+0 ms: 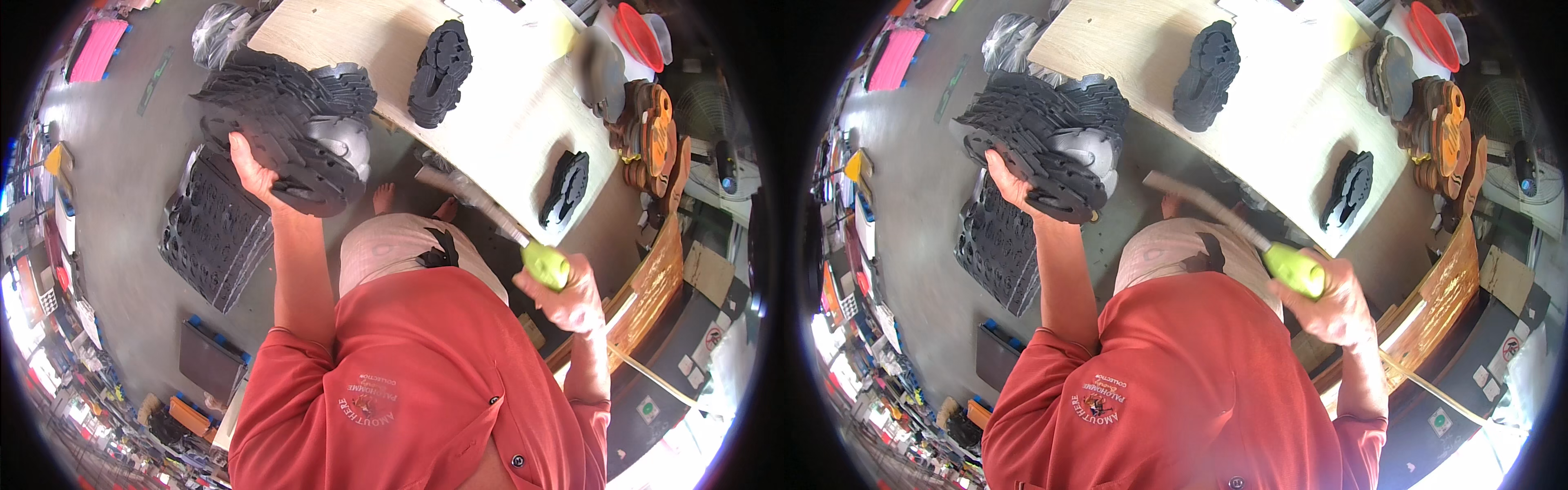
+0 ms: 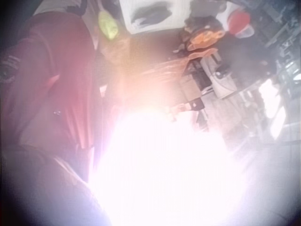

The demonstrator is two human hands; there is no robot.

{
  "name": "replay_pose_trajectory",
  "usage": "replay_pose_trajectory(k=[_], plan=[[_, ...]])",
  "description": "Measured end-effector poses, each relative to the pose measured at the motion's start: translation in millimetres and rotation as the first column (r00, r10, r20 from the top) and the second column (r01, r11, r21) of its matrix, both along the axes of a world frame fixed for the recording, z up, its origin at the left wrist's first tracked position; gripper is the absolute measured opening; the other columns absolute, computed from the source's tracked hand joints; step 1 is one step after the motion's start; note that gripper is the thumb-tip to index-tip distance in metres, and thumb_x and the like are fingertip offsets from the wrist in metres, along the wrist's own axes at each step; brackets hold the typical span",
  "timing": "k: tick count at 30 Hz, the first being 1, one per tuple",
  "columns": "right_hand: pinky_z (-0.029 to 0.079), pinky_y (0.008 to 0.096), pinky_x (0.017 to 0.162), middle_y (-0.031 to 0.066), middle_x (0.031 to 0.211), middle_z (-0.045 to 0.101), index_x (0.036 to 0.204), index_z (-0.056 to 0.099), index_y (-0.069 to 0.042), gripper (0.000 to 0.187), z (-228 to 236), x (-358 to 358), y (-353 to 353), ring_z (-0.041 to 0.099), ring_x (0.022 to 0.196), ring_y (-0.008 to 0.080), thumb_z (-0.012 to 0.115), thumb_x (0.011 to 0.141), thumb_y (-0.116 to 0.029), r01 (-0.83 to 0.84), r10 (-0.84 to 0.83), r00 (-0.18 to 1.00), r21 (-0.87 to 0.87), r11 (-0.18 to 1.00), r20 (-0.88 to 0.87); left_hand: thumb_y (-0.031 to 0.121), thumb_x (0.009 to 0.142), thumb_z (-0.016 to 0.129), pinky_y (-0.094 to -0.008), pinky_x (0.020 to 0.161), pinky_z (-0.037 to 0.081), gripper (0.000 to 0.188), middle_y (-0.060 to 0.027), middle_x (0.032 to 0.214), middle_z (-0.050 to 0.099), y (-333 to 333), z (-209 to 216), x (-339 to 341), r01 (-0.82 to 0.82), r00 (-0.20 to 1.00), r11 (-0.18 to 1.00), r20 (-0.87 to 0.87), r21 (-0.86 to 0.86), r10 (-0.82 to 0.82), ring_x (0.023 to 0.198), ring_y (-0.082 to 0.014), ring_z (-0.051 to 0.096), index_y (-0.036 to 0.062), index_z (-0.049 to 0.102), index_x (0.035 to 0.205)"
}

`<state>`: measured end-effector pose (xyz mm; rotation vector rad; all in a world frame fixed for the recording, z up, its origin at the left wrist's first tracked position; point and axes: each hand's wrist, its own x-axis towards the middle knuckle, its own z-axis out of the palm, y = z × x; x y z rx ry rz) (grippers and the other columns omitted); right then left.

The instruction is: The person trims excess material from black rubber shoe soles using a green utility knife, then places the trimmed soles into a plastic bag. The person also handles a black rubber sheet on a machine, adjusting and smoothing it.

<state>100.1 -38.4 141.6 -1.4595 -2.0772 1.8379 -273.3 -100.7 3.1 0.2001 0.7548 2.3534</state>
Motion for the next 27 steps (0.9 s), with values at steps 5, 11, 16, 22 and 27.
replay_pose_trajectory(k=[5, 11, 16, 22, 27], plan=[[0.050, 0.0298, 0.063, 0.0063, 0.074, 0.068, 0.107, 0.075, -0.003, 0.020, -1.5, -10.1, 2.5, 0.058, 0.064, 0.0096, 0.082, 0.090, -0.012, -0.155, 0.155, 0.988, 0.019, 0.988, -0.015, 0.054, 0.107, 0.046, -0.0518, 0.114, 0.047, 0.065, -0.0127, 0.150, 0.057, -5.5, 7.9, 6.1, 0.266, 0.932, 0.929, 0.178, 0.258, -0.316, 0.133, -0.0340, 0.058, 0.0089, 0.048, 0.154], [0.052, 0.0300, 0.064, 0.0069, 0.074, 0.068, 0.108, 0.075, -0.004, 0.020, 5.4, -9.1, 3.2, 0.060, 0.065, 0.0094, 0.081, 0.092, -0.014, -0.234, 0.233, 0.970, -0.009, 0.972, -0.071, 0.049, 0.108, 0.048, -0.0483, 0.119, 0.042, 0.069, -0.0165, 0.152, 0.053, 3.0, 8.2, 18.8, -0.023, 0.991, 0.999, -0.131, -0.045, 0.017, 0.135, -0.0352, 0.056, -0.0003, 0.040, 0.156], [0.050, 0.0307, 0.059, 0.0061, 0.069, 0.066, 0.103, 0.074, -0.004, 0.018, 0.4, -6.3, 2.5, 0.057, 0.061, 0.0096, 0.082, 0.090, -0.015, -0.061, 0.045, 0.994, 0.171, 0.983, 0.096, 0.057, 0.102, 0.053, -0.0555, 0.116, 0.044, 0.082, -0.0192, 0.155, 0.050, 1.8, 3.6, 16.6, -0.007, 0.979, 0.995, -0.203, -0.102, -0.014, 0.136, -0.0421, 0.053, 0.0007, 0.037, 0.159], [0.049, 0.0305, 0.061, 0.0080, 0.070, 0.065, 0.108, 0.074, -0.001, 0.022, 0.1, 3.1, 7.0, 0.055, 0.063, 0.0088, 0.081, 0.089, -0.011, 0.011, -0.020, 0.990, 0.069, 0.998, 0.138, 0.062, 0.101, 0.051, -0.0585, 0.115, 0.045, 0.086, -0.0207, 0.156, 0.048, -0.1, 1.1, 18.2, 0.180, 0.979, 0.981, -0.110, 0.066, -0.172, 0.136, -0.0443, 0.053, 0.0025, 0.035, 0.160], [0.045, 0.0310, 0.056, 0.0050, 0.064, 0.060, 0.106, 0.074, -0.002, 0.020, -1.7, 4.8, 9.3, 0.053, 0.057, 0.0113, 0.081, 0.090, -0.014, 0.043, -0.047, 0.998, 0.081, 0.996, 0.050, 0.066, 0.100, 0.049, -0.0609, 0.114, 0.045, 0.089, -0.0220, 0.157, 0.047, -4.1, -4.0, 18.4, 0.346, 0.938, 0.921, -0.074, 0.178, -0.338, 0.136, -0.0461, 0.052, 0.0040, 0.034, 0.162]])
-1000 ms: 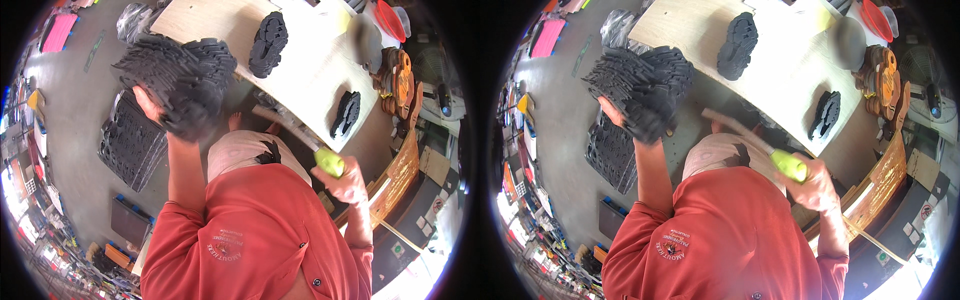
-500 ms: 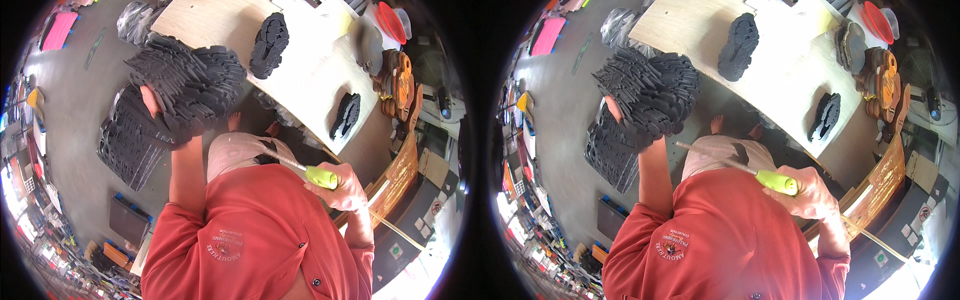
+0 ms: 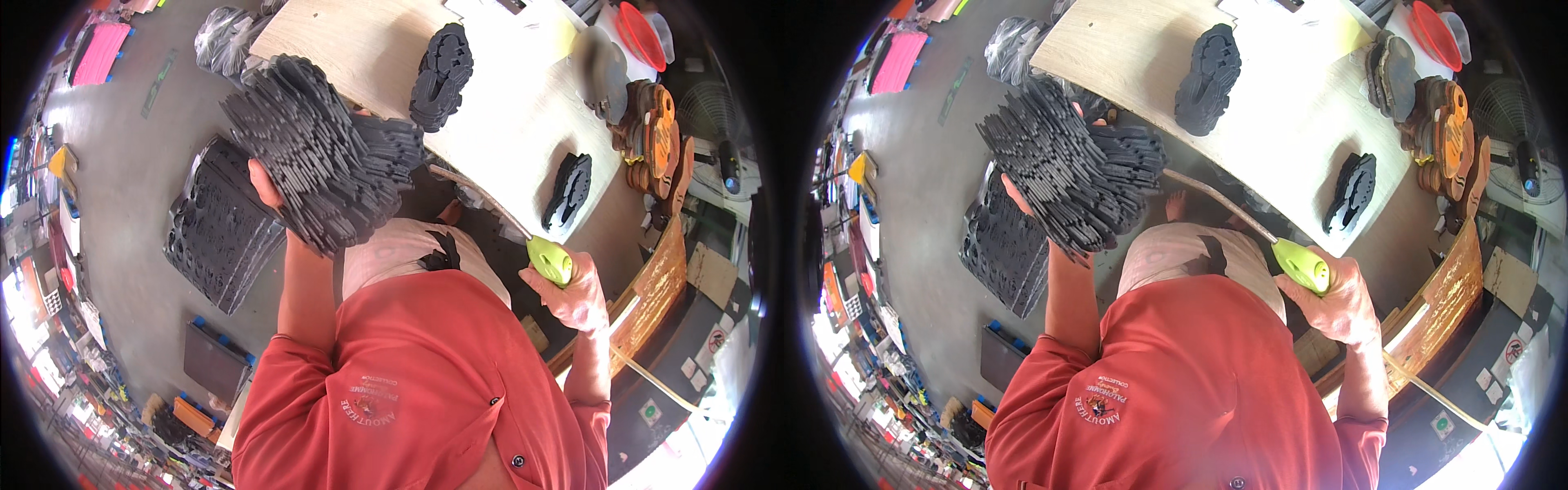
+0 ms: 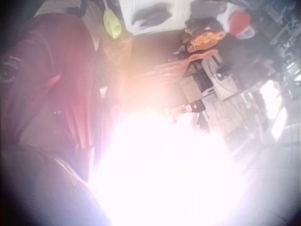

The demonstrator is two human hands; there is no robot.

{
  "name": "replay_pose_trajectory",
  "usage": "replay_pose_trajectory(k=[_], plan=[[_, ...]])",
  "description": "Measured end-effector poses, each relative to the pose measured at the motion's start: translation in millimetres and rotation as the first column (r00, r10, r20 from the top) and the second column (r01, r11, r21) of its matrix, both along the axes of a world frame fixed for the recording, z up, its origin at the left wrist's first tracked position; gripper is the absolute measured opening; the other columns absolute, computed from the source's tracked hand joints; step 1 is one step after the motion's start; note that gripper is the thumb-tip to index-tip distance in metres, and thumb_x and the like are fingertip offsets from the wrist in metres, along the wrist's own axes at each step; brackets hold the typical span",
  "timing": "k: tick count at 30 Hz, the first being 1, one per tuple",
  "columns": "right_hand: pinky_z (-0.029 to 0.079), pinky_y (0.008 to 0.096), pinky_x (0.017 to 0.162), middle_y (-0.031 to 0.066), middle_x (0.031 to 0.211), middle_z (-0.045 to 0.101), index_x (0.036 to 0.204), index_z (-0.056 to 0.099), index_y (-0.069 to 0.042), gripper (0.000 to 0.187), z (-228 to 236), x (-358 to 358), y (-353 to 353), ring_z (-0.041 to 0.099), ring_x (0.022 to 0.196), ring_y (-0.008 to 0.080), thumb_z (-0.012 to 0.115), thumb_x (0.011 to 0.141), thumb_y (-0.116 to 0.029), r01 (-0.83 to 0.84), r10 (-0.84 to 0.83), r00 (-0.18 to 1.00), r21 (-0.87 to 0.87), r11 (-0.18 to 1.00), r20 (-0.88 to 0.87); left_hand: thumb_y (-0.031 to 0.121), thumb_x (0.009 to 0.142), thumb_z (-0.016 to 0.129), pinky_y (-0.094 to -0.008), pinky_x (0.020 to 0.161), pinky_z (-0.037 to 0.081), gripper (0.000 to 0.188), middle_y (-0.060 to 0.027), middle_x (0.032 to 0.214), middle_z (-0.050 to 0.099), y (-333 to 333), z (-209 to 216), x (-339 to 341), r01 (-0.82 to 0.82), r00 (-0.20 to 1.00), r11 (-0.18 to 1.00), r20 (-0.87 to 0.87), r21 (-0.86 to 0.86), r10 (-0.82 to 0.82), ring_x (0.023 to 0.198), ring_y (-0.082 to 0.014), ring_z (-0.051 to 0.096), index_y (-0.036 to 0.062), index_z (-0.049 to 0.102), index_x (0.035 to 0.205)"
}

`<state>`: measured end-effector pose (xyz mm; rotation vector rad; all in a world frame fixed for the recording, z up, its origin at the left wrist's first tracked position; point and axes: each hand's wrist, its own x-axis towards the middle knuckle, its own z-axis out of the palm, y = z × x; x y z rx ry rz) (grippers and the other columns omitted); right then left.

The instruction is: The person trims excess material from black rubber shoe soles using a green utility knife, then places the trimmed soles into a plastic bag. The person also handles a black rubber sheet on a machine, adjusting and smoothing it.

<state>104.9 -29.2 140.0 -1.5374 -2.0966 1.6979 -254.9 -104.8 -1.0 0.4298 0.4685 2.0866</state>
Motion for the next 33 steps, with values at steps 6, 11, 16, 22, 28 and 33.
replay_pose_trajectory(k=[6, 11, 16, 22, 28, 33], plan=[[0.044, 0.0306, 0.054, 0.0032, 0.062, 0.058, 0.104, 0.074, -0.003, 0.020, 3.0, 2.0, -1.8, 0.052, 0.055, 0.0088, 0.081, 0.090, -0.014, -0.084, 0.089, 0.995, -0.107, 0.991, 0.042, 0.070, 0.098, 0.047, -0.0638, 0.112, 0.045, 0.093, -0.0235, 0.159, 0.044, 1.1, 3.0, 6.4, 0.250, 0.968, 0.965, -0.028, 0.085, -0.248, 0.137, -0.0482, 0.051, 0.0059, 0.032, 0.163], [0.044, 0.0302, 0.055, 0.0029, 0.062, 0.057, 0.103, 0.074, -0.003, 0.017, 3.9, 2.7, -2.6, 0.050, 0.056, 0.0091, 0.080, 0.091, -0.013, -0.114, 0.118, 0.993, -0.140, 0.984, 0.024, 0.078, 0.092, 0.050, -0.0670, 0.107, 0.049, 0.105, -0.0254, 0.163, 0.038, -5.4, 10.7, 29.1, 0.194, 0.961, 0.981, 0.201, 0.001, -0.190, 0.136, -0.0540, 0.050, 0.0079, 0.024, 0.166], [0.046, 0.0301, 0.060, 0.0030, 0.069, 0.062, 0.108, 0.074, -0.002, 0.021, 1.6, 2.6, -1.4, 0.053, 0.062, 0.0095, 0.081, 0.090, -0.012, -0.012, 0.013, 1.000, -0.086, 0.996, 0.018, 0.073, 0.090, 0.060, -0.0669, 0.106, 0.051, 0.107, -0.0240, 0.161, 0.041, -7.3, -1.0, 27.4, 0.243, 0.934, 0.962, 0.236, 0.123, -0.267, 0.135, -0.0532, 0.051, 0.0057, 0.025, 0.165], [0.047, 0.0292, 0.061, 0.0034, 0.069, 0.062, 0.111, 0.074, -0.002, 0.025, -1.6, 6.4, -8.8, 0.051, 0.062, 0.0093, 0.080, 0.089, -0.010, -0.099, 0.111, 0.992, -0.167, 0.981, 0.061, 0.067, 0.087, 0.069, -0.0675, 0.102, 0.054, 0.107, -0.0256, 0.156, 0.045, -14.8, -10.0, 21.5, 0.307, 0.934, 0.951, 0.201, -0.031, -0.295, 0.136, -0.0529, 0.050, 0.0023, 0.029, 0.163], [0.054, 0.0407, 0.065, 0.0162, 0.073, 0.069, 0.112, 0.071, 0.000, 0.034, -27.9, 12.8, -19.7, 0.069, 0.065, 0.0318, 0.080, 0.090, -0.025, -0.239, 0.225, 0.926, 0.007, 0.971, 0.303, 0.066, 0.084, 0.071, -0.0658, 0.109, 0.049, 0.112, -0.0331, 0.154, 0.044, -23.8, -32.3, 17.9, 0.371, 0.920, 0.915, 0.200, -0.159, -0.338, 0.141, -0.0541, 0.045, -0.0027, 0.029, 0.161], [0.050, 0.0490, 0.103, 0.0285, 0.133, 0.060, 0.147, 0.047, 0.007, 0.081, -52.0, -4.8, -33.2, 0.061, 0.123, 0.0439, 0.074, 0.095, -0.050, -0.183, 0.140, 0.979, 0.351, 0.918, 0.146, 0.037, 0.074, 0.085, -0.0645, 0.113, 0.043, 0.109, -0.0320, 0.153, 0.044, -23.3, -53.0, 24.4, 0.736, 0.630, 0.677, 0.391, -0.024, -0.671, 0.141, -0.0480, 0.045, -0.0040, 0.031, 0.159]])
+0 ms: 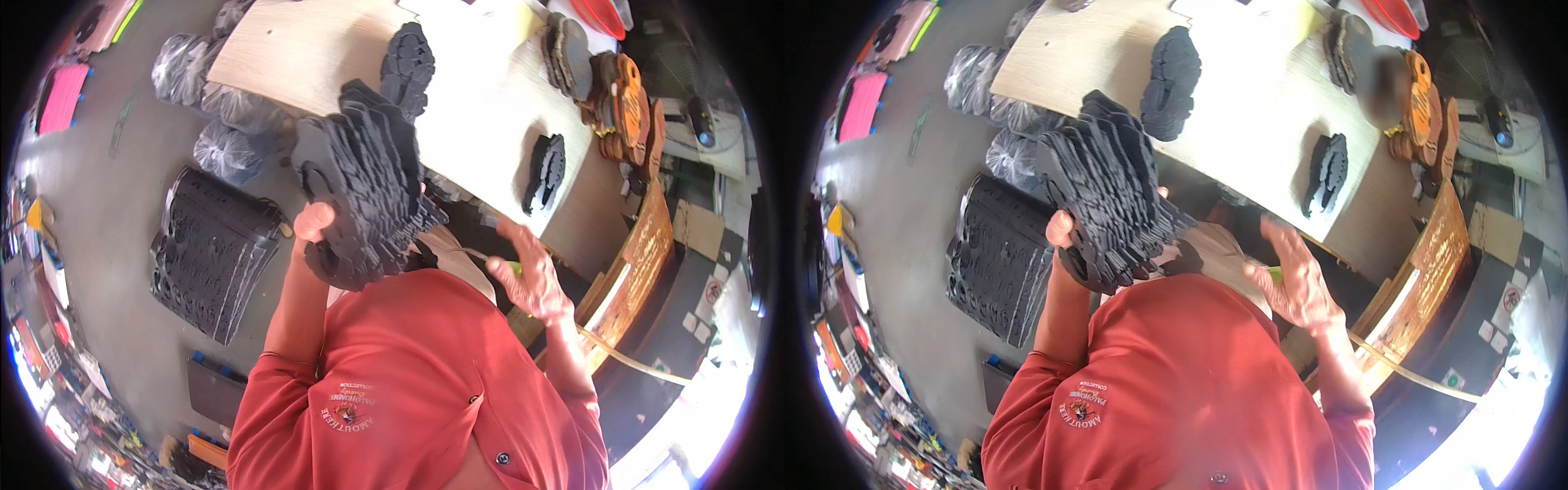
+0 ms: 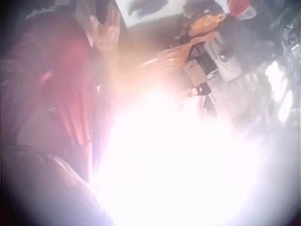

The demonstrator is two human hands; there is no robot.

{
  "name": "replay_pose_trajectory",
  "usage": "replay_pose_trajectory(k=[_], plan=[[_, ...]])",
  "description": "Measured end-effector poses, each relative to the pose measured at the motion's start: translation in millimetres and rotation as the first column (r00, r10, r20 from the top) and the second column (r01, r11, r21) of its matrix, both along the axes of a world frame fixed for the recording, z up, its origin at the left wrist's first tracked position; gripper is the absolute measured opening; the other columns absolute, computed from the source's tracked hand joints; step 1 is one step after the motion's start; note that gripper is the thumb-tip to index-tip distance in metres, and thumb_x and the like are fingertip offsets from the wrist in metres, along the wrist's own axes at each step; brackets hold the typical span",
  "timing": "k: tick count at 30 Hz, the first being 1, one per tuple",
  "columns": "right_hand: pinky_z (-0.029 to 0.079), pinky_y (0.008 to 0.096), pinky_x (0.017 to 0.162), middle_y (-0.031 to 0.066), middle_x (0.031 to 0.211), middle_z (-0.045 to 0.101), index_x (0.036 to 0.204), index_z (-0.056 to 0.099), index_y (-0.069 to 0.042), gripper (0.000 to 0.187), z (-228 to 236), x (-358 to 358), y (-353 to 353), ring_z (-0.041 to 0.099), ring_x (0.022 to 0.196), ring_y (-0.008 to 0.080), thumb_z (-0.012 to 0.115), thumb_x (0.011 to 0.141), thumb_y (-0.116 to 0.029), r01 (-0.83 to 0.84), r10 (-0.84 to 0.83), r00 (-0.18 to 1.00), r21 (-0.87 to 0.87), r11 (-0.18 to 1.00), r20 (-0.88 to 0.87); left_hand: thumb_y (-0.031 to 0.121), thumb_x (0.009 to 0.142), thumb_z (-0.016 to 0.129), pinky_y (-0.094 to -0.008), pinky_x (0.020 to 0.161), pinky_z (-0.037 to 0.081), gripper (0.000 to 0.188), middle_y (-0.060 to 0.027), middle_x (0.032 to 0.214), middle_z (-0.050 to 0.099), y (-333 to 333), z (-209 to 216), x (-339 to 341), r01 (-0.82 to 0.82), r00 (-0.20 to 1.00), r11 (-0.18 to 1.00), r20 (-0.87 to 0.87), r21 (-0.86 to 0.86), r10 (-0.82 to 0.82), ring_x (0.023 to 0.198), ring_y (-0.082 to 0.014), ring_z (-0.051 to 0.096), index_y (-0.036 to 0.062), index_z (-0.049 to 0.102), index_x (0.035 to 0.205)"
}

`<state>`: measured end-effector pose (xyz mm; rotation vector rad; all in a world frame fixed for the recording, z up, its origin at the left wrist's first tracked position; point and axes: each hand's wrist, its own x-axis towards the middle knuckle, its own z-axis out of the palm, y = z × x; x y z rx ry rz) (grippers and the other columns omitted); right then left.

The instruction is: The person trims excess material from black rubber shoe soles using a green utility knife, then places the trimmed soles into a plastic bag. The person also handles a black rubber sheet on a machine, adjusting and smoothing it.

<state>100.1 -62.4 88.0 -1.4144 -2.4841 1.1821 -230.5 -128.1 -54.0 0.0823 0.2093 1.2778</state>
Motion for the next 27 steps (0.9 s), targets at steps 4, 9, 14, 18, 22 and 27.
replay_pose_trajectory(k=[4, 9, 14, 18, 22, 27], plan=[[0.033, 0.0458, 0.124, 0.0294, 0.161, 0.038, 0.165, 0.012, 0.007, 0.126, -17.6, -53.9, 2.0, 0.040, 0.150, 0.0403, 0.089, 0.082, -0.048, 0.109, -0.154, 0.882, -0.124, 0.986, -0.446, 0.026, 0.087, 0.075, -0.0458, 0.104, 0.052, 0.077, -0.0171, 0.138, 0.060, 11.9, 20.6, 25.8, 0.035, 0.978, 0.998, -0.203, -0.043, -0.043, 0.125, -0.0311, 0.060, 0.0009, 0.042, 0.153], [0.033, 0.0461, 0.125, 0.0280, 0.163, 0.033, 0.165, -0.014, -0.001, 0.153, -44.0, -106.6, -7.7, 0.037, 0.152, 0.0364, 0.100, 0.069, -0.038, 0.231, -0.430, 0.694, -0.386, 0.893, -0.578, 0.031, 0.092, 0.071, -0.0479, 0.117, 0.045, 0.077, -0.0173, 0.150, 0.054, 33.6, 52.2, 58.8, -0.038, 0.940, 0.995, -0.340, -0.094, 0.004, 0.137, -0.0322, 0.055, -0.0004, 0.040, 0.155], [0.041, 0.0466, 0.120, 0.0238, 0.158, 0.041, 0.165, -0.006, -0.001, 0.144, -59.1, -93.5, 10.9, 0.046, 0.145, 0.0335, 0.100, 0.071, -0.025, 0.247, -0.507, 0.653, -0.475, 0.845, -0.562, 0.027, 0.097, 0.071, -0.0442, 0.113, 0.047, 0.073, -0.0146, 0.149, 0.052, 45.3, 45.5, 89.1, -0.108, 0.933, 0.988, -0.355, -0.113, 0.061, 0.134, -0.0279, 0.054, 0.0031, 0.037, 0.157], [0.040, 0.0419, 0.120, 0.0169, 0.151, 0.051, 0.165, 0.011, 0.000, 0.134, -64.9, -75.4, 39.7, 0.051, 0.140, 0.0265, 0.102, 0.068, -0.018, 0.210, -0.606, 0.551, -0.608, 0.766, -0.574, 0.030, 0.098, 0.072, -0.0420, 0.118, 0.039, 0.085, -0.0137, 0.153, 0.044, 65.3, 27.0, 109.6, -0.145, 0.849, 0.982, -0.524, -0.123, 0.060, 0.140, -0.0244, 0.045, 0.0044, 0.023, 0.162], [0.042, 0.0404, 0.118, 0.0139, 0.145, 0.056, 0.161, 0.026, 0.001, 0.123, -72.0, -44.4, 74.0, 0.054, 0.136, 0.0246, 0.102, 0.065, -0.015, 0.266, -0.566, 0.632, -0.538, 0.800, -0.530, 0.033, 0.096, 0.075, -0.0413, 0.121, 0.034, 0.090, -0.0140, 0.153, 0.043, 89.6, 13.2, 122.0, -0.006, 0.784, 0.994, -0.617, -0.112, -0.064, 0.142, -0.0246, 0.041, 0.0033, 0.023, 0.163], [0.036, 0.0402, 0.122, 0.0148, 0.149, 0.053, 0.161, 0.028, 0.002, 0.127, -73.1, -5.4, 107.9, 0.050, 0.141, 0.0256, 0.103, 0.061, -0.022, 0.233, -0.425, 0.783, -0.420, 0.877, -0.453, 0.038, 0.089, 0.083, -0.0416, 0.121, 0.033, 0.102, -0.0130, 0.156, 0.043, 114.9, 4.8, 123.6, 0.031, 0.816, 0.999, -0.578, 0.011, -0.019, 0.144, -0.0250, 0.040, 0.0026, 0.023, 0.163]])
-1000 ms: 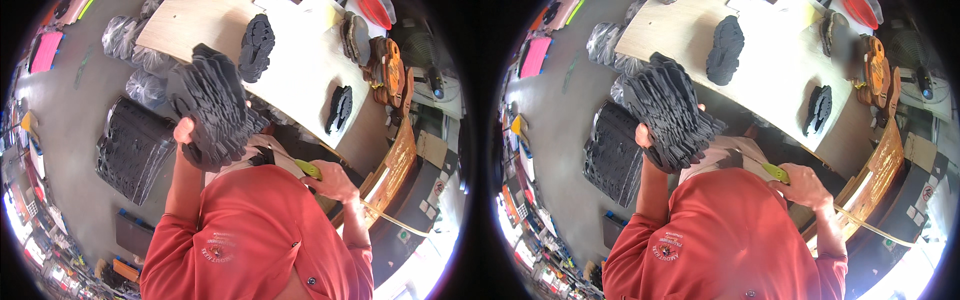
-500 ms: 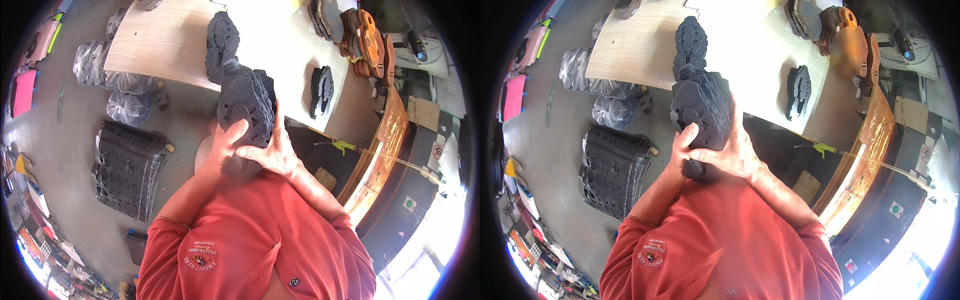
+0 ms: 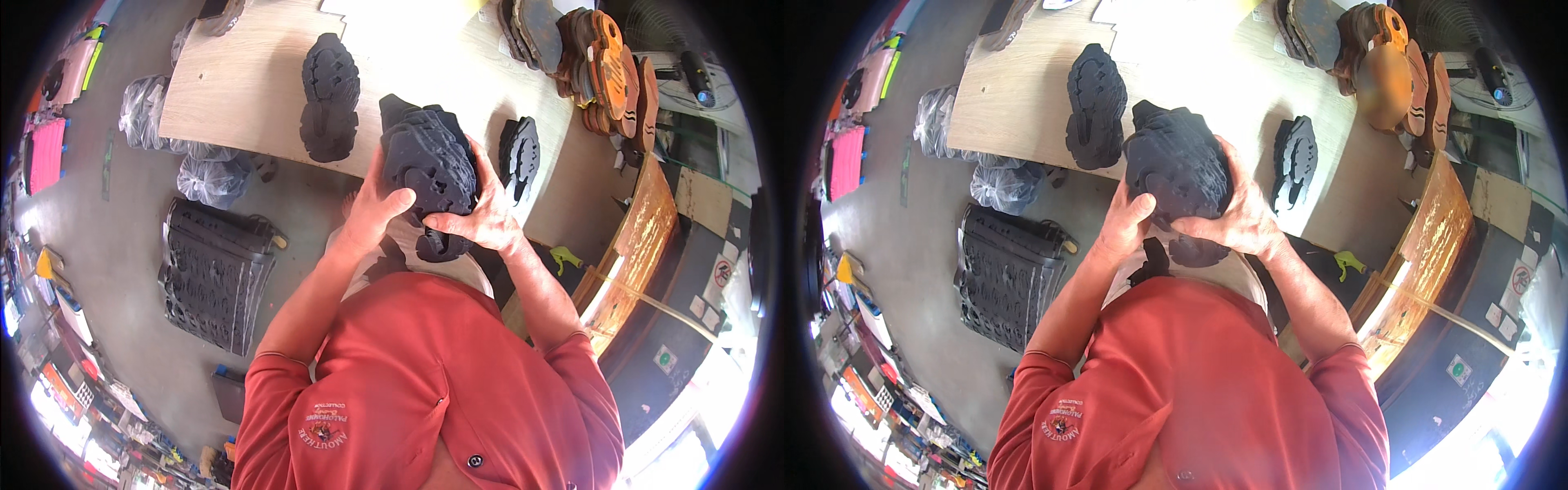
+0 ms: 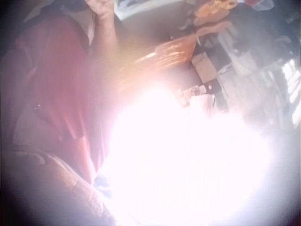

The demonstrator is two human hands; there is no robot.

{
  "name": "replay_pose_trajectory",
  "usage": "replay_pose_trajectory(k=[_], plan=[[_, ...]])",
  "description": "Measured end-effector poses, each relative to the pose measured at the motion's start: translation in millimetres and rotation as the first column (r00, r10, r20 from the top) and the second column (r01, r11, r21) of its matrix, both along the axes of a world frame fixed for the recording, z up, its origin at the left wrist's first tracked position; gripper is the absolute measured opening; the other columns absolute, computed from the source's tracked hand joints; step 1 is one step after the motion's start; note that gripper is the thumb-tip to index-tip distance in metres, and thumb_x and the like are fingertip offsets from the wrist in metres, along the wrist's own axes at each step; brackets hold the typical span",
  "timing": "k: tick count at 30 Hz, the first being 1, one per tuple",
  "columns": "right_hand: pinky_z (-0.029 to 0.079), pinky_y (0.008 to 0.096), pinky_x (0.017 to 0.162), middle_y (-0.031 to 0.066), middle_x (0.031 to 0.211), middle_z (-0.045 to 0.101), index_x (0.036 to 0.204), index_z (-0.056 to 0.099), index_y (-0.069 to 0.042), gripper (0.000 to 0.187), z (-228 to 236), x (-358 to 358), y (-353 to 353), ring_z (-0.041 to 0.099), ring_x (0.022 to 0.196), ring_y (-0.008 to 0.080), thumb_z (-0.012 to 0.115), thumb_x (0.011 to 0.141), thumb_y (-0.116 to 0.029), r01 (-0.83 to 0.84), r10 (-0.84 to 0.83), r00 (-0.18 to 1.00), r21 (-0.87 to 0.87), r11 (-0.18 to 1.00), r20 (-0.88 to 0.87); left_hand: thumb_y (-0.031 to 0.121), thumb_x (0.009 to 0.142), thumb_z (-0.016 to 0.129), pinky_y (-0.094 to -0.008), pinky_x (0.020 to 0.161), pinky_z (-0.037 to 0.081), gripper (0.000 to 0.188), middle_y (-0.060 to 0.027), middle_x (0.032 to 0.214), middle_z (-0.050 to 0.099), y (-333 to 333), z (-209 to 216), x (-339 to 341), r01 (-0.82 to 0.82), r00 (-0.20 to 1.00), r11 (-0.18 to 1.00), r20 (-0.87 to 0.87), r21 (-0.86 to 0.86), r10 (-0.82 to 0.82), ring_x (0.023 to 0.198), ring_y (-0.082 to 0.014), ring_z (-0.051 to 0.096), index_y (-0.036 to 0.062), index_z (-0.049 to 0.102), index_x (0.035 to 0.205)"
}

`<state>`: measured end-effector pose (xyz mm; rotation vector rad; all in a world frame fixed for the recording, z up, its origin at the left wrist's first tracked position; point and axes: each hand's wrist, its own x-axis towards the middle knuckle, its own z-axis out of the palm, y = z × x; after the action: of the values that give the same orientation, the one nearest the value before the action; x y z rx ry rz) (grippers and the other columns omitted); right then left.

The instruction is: The person trims excess material from black rubber shoe soles using a green utility knife, then places the trimmed soles into a plastic bag. The person also handles a black rubber sheet on a machine, adjusting and smoothing it.

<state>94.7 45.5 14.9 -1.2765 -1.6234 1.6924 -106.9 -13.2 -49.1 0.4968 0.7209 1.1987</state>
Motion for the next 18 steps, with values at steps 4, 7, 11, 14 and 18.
replay_pose_trajectory(k=[4, 7, 11, 14, 18], plan=[[0.034, 0.0406, 0.123, 0.0170, 0.151, 0.052, 0.159, 0.029, 0.004, 0.125, 12.1, 4.8, 20.5, 0.048, 0.143, 0.0274, 0.100, 0.058, -0.017, -0.142, 0.136, 0.986, 0.066, 0.988, 0.092, 0.039, 0.081, 0.089, -0.0413, 0.121, 0.034, 0.112, -0.0126, 0.157, 0.042, 5.3, 4.8, 1.1, -0.050, 0.994, 0.999, -0.095, -0.010, 0.049, 0.145, -0.0248, 0.040, 0.0018, 0.023, 0.164], [0.034, 0.0406, 0.123, 0.0168, 0.151, 0.052, 0.160, 0.029, 0.002, 0.125, 30.6, -5.0, 33.8, 0.048, 0.144, 0.0287, 0.100, 0.058, -0.018, -0.241, 0.231, 0.965, 0.068, 0.968, 0.127, 0.029, 0.078, 0.090, -0.0402, 0.119, 0.038, 0.109, -0.0130, 0.154, 0.046, 1.3, 17.8, -11.8, -0.101, 0.989, 0.995, -0.111, 0.015, 0.102, 0.144, -0.0242, 0.043, 0.0009, 0.026, 0.162], [0.042, 0.0428, 0.118, 0.0192, 0.147, 0.056, 0.157, 0.036, -0.001, 0.119, 59.1, -39.6, 60.3, 0.056, 0.138, 0.0328, 0.098, 0.058, -0.020, -0.461, 0.419, 0.887, 0.307, 0.833, 0.193, 0.009, 0.075, 0.083, -0.0370, 0.114, 0.045, 0.102, -0.0151, 0.150, 0.052, -4.3, 46.6, -55.6, -0.331, 0.942, 0.942, -0.091, -0.063, 0.325, 0.137, -0.0246, 0.053, 0.0001, 0.028, 0.160], [0.054, 0.0486, 0.099, 0.0193, 0.130, 0.063, 0.152, 0.043, -0.008, 0.101, 71.8, -89.5, 85.8, 0.066, 0.113, 0.0416, 0.091, 0.064, -0.018, -0.528, 0.511, 0.834, 0.572, 0.627, 0.210, 0.017, 0.077, 0.089, -0.0442, 0.114, 0.048, 0.103, -0.0201, 0.150, 0.051, 0.0, 62.0, -90.8, -0.529, 0.848, 0.837, 0.064, 0.142, 0.525, 0.137, -0.0318, 0.056, 0.0004, 0.030, 0.160], [0.055, 0.0479, 0.095, 0.0151, 0.121, 0.063, 0.152, 0.045, -0.015, 0.098, 78.7, -164.7, 117.9, 0.066, 0.106, 0.0385, 0.090, 0.065, -0.019, -0.643, 0.525, 0.739, 0.676, 0.360, 0.422, 0.034, 0.076, 0.092, -0.0467, 0.115, 0.046, 0.109, -0.0186, 0.150, 0.051, 8.7, 61.3, -168.6, -0.459, 0.861, 0.818, -0.053, 0.346, 0.506, 0.139, -0.0325, 0.052, -0.0010, 0.032, 0.159]])
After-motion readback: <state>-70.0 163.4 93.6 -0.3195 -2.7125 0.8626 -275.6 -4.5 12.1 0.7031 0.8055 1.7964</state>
